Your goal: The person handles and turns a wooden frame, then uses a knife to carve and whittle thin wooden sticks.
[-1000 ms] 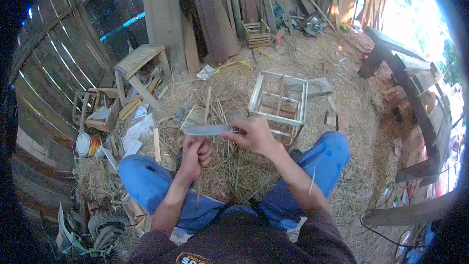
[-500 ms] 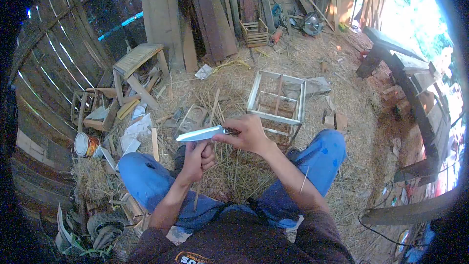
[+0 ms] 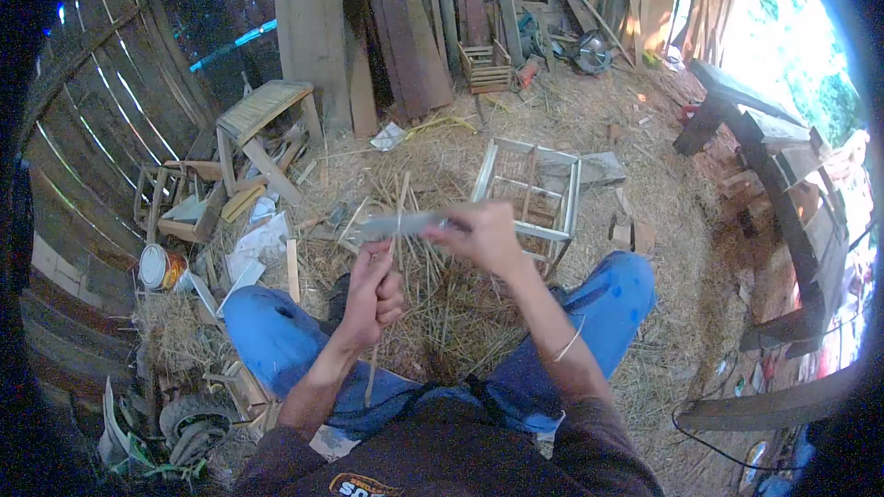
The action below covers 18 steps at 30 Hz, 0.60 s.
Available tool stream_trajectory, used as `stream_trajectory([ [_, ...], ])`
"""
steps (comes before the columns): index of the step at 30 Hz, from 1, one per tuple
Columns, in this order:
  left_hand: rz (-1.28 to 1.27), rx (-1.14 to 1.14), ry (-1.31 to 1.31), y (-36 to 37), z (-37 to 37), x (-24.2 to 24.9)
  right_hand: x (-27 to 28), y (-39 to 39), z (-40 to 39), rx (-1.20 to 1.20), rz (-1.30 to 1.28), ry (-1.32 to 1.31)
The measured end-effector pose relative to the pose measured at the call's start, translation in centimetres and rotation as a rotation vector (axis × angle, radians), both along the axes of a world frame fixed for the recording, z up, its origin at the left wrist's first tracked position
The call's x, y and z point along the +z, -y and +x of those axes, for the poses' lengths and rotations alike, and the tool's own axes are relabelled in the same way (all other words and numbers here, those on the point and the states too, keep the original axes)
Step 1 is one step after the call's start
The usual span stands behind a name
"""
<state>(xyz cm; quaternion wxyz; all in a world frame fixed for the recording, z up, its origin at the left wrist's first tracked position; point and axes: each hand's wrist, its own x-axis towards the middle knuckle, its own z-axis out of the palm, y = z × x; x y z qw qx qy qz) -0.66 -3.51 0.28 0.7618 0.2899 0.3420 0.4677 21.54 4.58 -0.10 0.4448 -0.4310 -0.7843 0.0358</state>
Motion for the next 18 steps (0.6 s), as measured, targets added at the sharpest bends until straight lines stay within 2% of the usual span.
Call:
stream_trajectory([
  [3, 0.100, -0.065, 0.003, 0.7, -0.6, 0.1, 1.0, -1.8, 2.9, -0.381, -0.231, -0.228],
  [4, 0.141, -0.089, 0.001, 0.8, -0.8, 0.2, 0.4, -2.1, 3.4, -0.321, -0.265, -0.331],
  [6, 0.082, 0.066, -0.055, -0.2, -0.8, 0.9, -1.3, -2.5, 4.1, -0.197, -0.328, -0.528],
  [8, 0.067, 0.149, -0.083, -0.2, -0.7, 0.7, -0.8, 0.6, 0.2, 0.019, -0.766, -0.919],
  [9, 0.098, 0.146, -0.099, -0.3, -1.1, 0.3, -0.5, 1.6, -2.1, -0.122, -1.100, -1.158],
  [10, 0.143, 0.142, -0.122, -0.7, -1.5, 0.3, -3.0, 1.9, -2.8, 0.228, -1.379, -1.472],
  [12, 0.153, 0.139, -0.151, -1.1, -1.7, -0.3, -5.6, 2.6, -5.7, 0.803, -1.416, -1.715],
  [14, 0.150, 0.149, -0.170, -1.2, -1.8, -0.8, -5.7, 2.8, -8.1, 0.915, -1.341, -2.086],
  [17, 0.152, 0.181, -0.180, -1.5, -1.6, -0.8, -4.5, 1.8, -9.4, 0.402, -1.191, -2.650],
  [18, 0.156, 0.197, -0.181, -1.7, -1.4, -0.7, -4.1, 2.0, -9.4, 0.216, -1.261, -2.174],
])
